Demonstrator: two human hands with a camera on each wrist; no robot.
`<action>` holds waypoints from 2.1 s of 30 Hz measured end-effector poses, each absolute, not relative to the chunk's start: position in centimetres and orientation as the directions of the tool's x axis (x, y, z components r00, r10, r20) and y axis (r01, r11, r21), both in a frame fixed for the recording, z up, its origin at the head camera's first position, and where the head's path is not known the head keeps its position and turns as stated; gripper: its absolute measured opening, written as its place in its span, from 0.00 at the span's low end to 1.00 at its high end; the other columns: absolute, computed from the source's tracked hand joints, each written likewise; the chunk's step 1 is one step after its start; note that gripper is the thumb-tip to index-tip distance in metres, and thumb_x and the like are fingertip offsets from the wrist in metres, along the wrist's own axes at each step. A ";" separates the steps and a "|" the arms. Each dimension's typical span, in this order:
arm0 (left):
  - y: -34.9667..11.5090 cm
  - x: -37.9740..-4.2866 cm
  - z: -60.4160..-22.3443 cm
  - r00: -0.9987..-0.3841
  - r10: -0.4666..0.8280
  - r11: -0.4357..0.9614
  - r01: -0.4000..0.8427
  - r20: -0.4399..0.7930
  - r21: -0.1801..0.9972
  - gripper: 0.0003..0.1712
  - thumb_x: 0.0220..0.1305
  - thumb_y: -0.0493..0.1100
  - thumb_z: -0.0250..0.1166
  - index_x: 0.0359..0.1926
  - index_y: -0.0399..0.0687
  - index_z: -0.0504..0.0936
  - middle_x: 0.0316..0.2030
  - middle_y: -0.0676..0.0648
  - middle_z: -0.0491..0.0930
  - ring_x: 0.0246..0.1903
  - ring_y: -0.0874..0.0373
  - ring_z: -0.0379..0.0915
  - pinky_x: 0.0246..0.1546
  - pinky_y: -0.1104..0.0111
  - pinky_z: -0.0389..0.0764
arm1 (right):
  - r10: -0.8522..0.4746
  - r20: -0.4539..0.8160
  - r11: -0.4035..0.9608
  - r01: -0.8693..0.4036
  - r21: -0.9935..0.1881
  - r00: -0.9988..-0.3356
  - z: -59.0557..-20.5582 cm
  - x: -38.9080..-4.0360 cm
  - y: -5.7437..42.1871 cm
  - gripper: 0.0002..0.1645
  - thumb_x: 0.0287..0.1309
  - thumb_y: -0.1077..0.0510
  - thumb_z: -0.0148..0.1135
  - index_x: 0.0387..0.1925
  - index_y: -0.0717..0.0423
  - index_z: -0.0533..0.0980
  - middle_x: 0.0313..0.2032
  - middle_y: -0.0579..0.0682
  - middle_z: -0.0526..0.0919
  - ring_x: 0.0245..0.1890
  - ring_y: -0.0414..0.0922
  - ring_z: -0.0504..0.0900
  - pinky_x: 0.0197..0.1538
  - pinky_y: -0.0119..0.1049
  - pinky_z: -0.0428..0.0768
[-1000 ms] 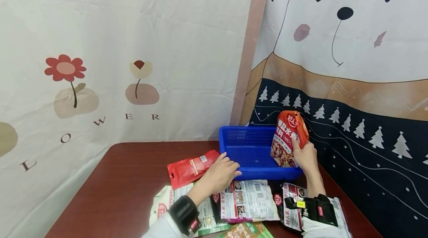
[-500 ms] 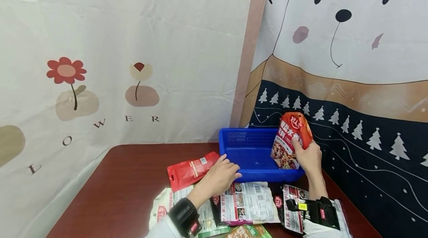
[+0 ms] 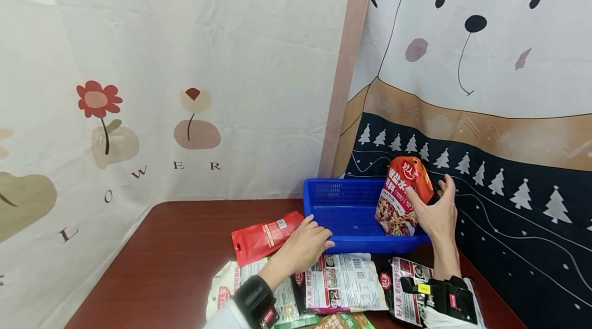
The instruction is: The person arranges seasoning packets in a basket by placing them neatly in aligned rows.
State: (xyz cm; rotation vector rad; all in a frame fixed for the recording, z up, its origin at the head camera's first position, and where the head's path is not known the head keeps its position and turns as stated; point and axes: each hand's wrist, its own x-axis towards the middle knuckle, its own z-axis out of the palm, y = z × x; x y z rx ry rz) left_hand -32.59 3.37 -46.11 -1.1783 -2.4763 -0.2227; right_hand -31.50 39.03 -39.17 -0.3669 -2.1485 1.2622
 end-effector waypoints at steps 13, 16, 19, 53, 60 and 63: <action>3.1 -32.5 -46.4 -0.583 0.711 0.643 0.765 0.393 -0.029 0.21 0.91 0.56 0.53 0.60 0.53 0.88 0.53 0.54 0.94 0.60 0.57 0.85 0.88 0.50 0.68 | 0.516 0.422 0.548 -0.091 -0.831 -0.745 -37.6 -30.2 38.4 0.71 0.68 0.32 0.73 0.93 0.31 0.36 0.94 0.54 0.43 0.92 0.66 0.47 0.88 0.81 0.47; 3.1 -32.5 -46.3 -0.584 0.711 0.643 0.765 0.393 -0.026 0.20 0.91 0.55 0.53 0.60 0.53 0.88 0.53 0.53 0.94 0.61 0.56 0.85 0.88 0.50 0.67 | 0.502 0.451 0.564 -0.116 -0.818 -0.738 -37.1 -29.9 38.0 0.70 0.68 0.33 0.74 0.93 0.29 0.37 0.94 0.51 0.43 0.93 0.63 0.46 0.88 0.80 0.47; 3.1 -32.6 -46.3 -0.583 0.710 0.642 0.767 0.395 -0.023 0.19 0.91 0.54 0.54 0.61 0.53 0.88 0.53 0.53 0.94 0.61 0.56 0.85 0.88 0.50 0.67 | 0.476 0.480 0.582 -0.144 -0.800 -0.737 -36.5 -29.6 37.6 0.70 0.68 0.34 0.74 0.93 0.28 0.38 0.94 0.48 0.43 0.93 0.62 0.46 0.88 0.81 0.46; 1.9 -33.3 -44.3 -0.591 0.710 0.601 0.792 0.382 0.108 0.25 0.89 0.57 0.59 0.74 0.50 0.82 0.70 0.47 0.85 0.75 0.52 0.78 0.88 0.51 0.67 | -0.067 0.674 0.723 -0.501 -0.475 -0.735 -34.7 -29.0 26.6 0.61 0.69 0.44 0.76 0.92 0.42 0.52 0.91 0.58 0.54 0.91 0.67 0.51 0.86 0.81 0.52; -1.4 -32.4 -43.4 -0.627 0.675 0.615 0.769 0.388 0.173 0.29 0.89 0.57 0.60 0.79 0.49 0.79 0.75 0.44 0.81 0.78 0.47 0.75 0.86 0.49 0.70 | -0.176 0.620 0.755 -0.509 -0.413 -0.765 -36.1 -28.5 25.2 0.59 0.70 0.43 0.76 0.91 0.49 0.56 0.91 0.62 0.55 0.92 0.69 0.46 0.88 0.79 0.48; -2.7 -32.0 -43.4 -0.634 0.659 0.615 0.764 0.405 0.194 0.30 0.88 0.57 0.61 0.79 0.49 0.79 0.76 0.44 0.81 0.78 0.46 0.74 0.86 0.47 0.71 | -0.217 0.607 0.761 -0.522 -0.385 -0.765 -36.7 -28.2 24.8 0.59 0.69 0.43 0.77 0.91 0.48 0.56 0.90 0.62 0.56 0.92 0.70 0.47 0.88 0.79 0.48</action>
